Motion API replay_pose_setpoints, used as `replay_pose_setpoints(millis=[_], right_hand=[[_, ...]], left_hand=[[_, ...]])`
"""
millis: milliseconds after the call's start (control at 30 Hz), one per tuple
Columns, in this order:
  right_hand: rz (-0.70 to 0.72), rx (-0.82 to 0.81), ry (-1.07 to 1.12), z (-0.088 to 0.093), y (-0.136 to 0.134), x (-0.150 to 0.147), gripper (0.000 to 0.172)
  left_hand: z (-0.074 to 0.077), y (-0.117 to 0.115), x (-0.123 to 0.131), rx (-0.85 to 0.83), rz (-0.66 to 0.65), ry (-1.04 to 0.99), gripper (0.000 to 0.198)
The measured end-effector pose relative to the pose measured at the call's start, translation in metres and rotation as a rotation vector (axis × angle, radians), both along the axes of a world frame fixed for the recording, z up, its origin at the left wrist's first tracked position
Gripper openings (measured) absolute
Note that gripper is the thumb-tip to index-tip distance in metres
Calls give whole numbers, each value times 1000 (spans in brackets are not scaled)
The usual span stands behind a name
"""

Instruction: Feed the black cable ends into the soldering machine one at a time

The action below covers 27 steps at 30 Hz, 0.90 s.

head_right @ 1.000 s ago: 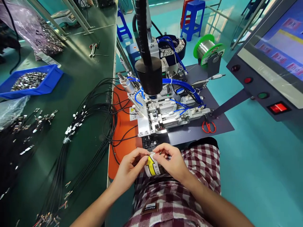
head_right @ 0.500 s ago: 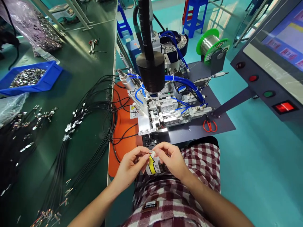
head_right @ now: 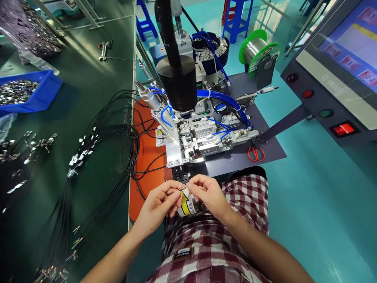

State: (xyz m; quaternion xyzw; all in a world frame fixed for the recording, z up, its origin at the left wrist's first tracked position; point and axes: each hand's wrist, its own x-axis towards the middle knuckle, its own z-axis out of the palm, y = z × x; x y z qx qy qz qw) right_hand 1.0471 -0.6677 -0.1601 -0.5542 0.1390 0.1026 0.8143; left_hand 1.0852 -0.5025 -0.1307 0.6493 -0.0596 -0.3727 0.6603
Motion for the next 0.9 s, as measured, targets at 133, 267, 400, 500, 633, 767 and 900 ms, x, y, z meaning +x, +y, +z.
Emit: replay_pose_setpoints(millis=[133, 267, 400, 500, 633, 767, 900], right_hand=[[-29, -14, -38, -1, 1, -3, 22], [-28, 21, -75, -3, -1, -4, 20], [-19, 47, -62, -5, -1, -3, 20], [-2, 61, -53, -6, 0, -2, 20], [7, 96, -59, -7, 2, -3, 19], [12, 59, -67, -6, 3, -6, 18], [13, -131, -114, -2, 7, -11, 12]], left_hand=[[0, 0, 1, -39, -4, 17, 26], [-1, 0, 0, -46, -16, 21, 27], [0, 0, 0, -53, -24, 20, 26], [-1, 1, -1, -57, -30, 29, 27], [-3, 3, -1, -79, -35, 47, 27], [-4, 3, 0, -114, -33, 52, 26], [-5, 1, -3, -88, 6, -4, 23]])
